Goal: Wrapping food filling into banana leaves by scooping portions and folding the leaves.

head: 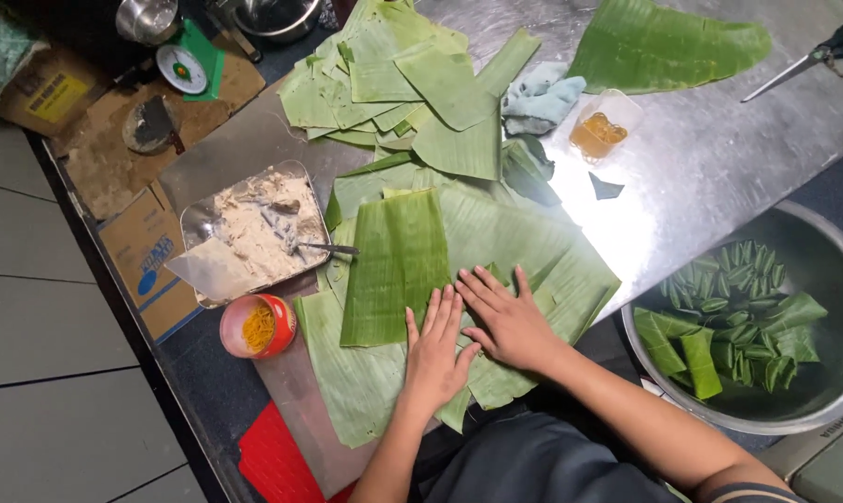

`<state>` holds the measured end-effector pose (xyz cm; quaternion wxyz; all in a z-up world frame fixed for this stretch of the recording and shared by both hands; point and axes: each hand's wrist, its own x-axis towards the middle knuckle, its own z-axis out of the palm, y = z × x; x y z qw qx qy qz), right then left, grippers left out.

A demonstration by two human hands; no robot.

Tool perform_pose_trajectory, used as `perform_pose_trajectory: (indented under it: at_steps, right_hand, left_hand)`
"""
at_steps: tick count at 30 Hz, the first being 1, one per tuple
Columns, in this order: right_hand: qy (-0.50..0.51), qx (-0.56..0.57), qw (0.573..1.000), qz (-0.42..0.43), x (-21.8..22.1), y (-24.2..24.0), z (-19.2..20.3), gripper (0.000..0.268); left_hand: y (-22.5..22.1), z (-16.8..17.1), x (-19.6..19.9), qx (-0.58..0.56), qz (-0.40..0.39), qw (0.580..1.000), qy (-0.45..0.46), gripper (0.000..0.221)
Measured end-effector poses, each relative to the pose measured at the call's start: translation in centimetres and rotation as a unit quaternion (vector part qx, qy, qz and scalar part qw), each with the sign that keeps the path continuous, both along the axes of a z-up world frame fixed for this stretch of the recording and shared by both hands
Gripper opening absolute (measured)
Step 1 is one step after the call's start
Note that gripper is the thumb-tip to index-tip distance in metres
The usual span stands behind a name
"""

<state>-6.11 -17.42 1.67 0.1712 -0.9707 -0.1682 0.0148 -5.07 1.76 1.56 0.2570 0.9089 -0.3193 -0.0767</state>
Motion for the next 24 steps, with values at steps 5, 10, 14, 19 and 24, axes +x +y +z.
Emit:
perform_pose_trajectory:
  at_steps: [5, 10, 14, 19, 24]
  right_hand:
    - [0.027, 0.018, 0.999, 0.001, 0.2, -0.4, 0.2, 0.076]
    - [0.008, 0.010, 1.000, -0.021, -0.4, -0.7, 0.0, 0.077]
    - [-0.058, 0.018, 0.998, -0.015, -0.7, -0.9, -0.6, 0.073]
    - [-0.072, 0.023, 0.997, -0.009, -0.7, -1.0, -0.9, 0.069]
    - [-0.117, -0.014, 0.993, -0.018, -1.0, -0.8, -1.8, 0.071]
  left_hand:
    - [0.8, 0.7, 1.1, -0.032, -0.003, 0.995, 0.092, 0.078]
    - [0.5, 1.8, 1.0, -0.040, -0.002, 0.993, 0.109, 0.072]
    - [-0.1, -0.1, 0.8, 0.052, -0.004, 0.999, -0.008, 0.064]
    - [-0.2, -2.5, 0.8, 0.123, -0.008, 0.984, -0.127, 0.063]
    - [0.2, -3.9, 0.2, 0.174, 0.003, 0.960, -0.220, 0.071]
